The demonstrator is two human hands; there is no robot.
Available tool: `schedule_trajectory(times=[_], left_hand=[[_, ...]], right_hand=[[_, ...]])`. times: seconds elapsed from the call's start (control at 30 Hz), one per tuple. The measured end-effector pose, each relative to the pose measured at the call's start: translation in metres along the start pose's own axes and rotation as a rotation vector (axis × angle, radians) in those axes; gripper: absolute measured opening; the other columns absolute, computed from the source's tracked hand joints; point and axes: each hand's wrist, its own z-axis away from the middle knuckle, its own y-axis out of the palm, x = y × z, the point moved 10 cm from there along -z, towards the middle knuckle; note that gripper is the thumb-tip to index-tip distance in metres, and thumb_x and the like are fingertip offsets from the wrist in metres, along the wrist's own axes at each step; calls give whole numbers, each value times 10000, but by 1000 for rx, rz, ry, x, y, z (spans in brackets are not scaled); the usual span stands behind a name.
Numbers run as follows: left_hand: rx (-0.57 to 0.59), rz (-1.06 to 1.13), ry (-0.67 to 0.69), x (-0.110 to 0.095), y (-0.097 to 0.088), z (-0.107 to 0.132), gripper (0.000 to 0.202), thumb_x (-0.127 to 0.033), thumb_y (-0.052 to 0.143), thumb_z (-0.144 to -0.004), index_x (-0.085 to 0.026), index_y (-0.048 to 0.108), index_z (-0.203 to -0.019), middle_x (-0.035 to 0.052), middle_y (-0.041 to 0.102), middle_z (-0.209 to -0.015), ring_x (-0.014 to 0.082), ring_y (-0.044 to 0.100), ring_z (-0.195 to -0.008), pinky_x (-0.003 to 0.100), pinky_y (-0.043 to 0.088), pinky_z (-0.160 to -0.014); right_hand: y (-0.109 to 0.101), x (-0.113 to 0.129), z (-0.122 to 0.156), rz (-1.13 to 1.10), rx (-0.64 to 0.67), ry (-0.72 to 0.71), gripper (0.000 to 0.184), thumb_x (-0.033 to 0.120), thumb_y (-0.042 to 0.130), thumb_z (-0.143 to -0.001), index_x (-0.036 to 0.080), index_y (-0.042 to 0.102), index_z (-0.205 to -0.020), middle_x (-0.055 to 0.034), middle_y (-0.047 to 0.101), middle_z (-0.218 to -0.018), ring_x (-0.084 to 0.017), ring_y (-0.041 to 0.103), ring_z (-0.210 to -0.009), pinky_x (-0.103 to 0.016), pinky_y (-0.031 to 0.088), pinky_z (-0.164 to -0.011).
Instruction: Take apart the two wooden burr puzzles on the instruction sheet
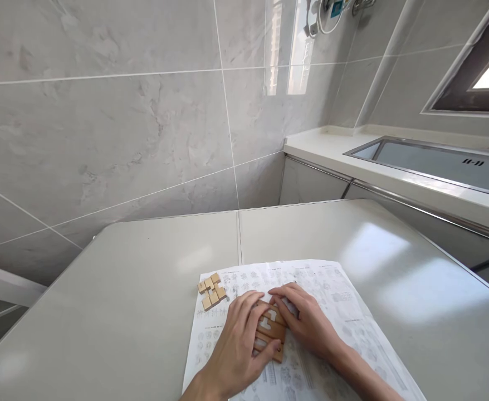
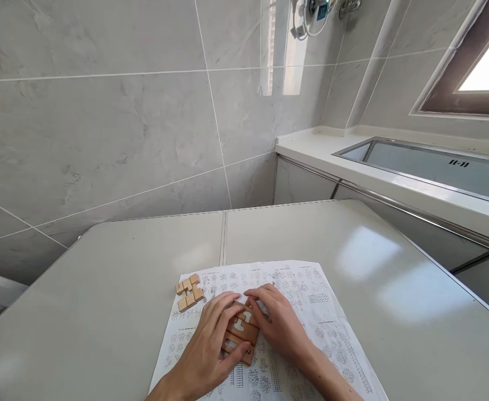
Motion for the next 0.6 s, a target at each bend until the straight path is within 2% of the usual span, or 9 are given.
schedule_trajectory(times=[0.13, 0.23, 0.37, 0.6], left_hand=[[79, 32, 75, -10, 2, -4, 750, -570, 726, -946, -254, 444, -1564, 163, 576, -1506, 390, 484, -1434, 591, 472, -1160], [85, 42, 71, -10, 0, -4, 821, -625, 804, -853, -251, 494, -1514, 155, 636, -1389, 374, 571, -1296, 563, 518, -1087], [53, -18, 39, -5, -7, 5, 810, -647, 867, -767, -255, 572, -1412, 145, 660, -1297, 367, 623, -1167, 540, 564, -991], [-129, -272, -129, 31, -38, 52, 711, -641, 799, -839, -265, 594, -1406, 149, 682, -1285, 386, 646, -1168, 500, 609, -923]], right_hand=[[-1, -1, -2, -59, -3, 24, 287, 362, 474, -1091, 267, 726, -1191, -114, 756, -1072, -302, 714, -1042, -476, 584, -921], [-3, -6, -3, -55, -26, 50, 264, 369, 476, -1092, 265, 702, -1179, -88, 775, -1020, -291, 720, -1042, -456, 579, -923], [-6, -12, -4, -36, -71, 66, 235, 378, 494, -1082, 265, 688, -1151, -73, 783, -1006, -282, 733, -1006, -435, 582, -899], [-2, -13, -3, -23, -54, 63, 259, 398, 482, -1078, 268, 703, -1117, -86, 772, -1004, -293, 728, -992, -438, 589, -858]])
